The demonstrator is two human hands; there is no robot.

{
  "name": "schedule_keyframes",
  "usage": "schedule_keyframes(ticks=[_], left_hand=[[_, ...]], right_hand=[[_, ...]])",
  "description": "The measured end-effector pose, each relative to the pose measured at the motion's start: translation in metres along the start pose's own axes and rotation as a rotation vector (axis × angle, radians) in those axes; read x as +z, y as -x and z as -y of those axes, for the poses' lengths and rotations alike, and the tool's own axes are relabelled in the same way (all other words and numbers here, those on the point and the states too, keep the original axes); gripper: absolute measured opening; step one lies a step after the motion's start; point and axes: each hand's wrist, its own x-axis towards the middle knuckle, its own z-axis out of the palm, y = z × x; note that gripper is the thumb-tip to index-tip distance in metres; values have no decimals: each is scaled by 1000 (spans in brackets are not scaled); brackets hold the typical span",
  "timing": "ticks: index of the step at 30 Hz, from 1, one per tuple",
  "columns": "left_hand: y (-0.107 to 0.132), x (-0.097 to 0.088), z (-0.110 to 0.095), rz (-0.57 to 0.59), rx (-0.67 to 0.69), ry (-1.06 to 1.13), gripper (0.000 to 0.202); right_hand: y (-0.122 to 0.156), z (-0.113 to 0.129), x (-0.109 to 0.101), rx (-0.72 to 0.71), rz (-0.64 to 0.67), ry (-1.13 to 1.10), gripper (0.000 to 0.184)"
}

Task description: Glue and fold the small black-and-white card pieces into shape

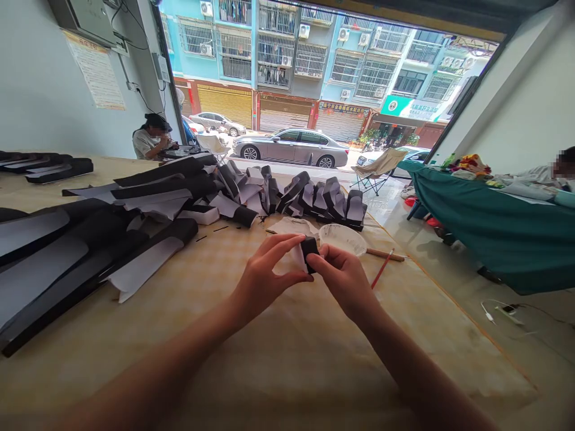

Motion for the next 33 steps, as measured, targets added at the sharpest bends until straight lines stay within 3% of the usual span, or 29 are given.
schedule_keyframes(ticks=[12,17,25,33], left_hand=[[-2,-2,-1,16,58,-40,56],[-1,-1,-2,18,83,-48,55],[-4,-11,-6,183,-35,213,48],[-6,-10,-8,208,-187,390,35]], right_hand=[[0,-1,0,-17,43,21,26],[0,-3,0,-34,51,-2,33],[5,1,-2,29,107,-105,29],[9,4,-7,23,136,-139,23]])
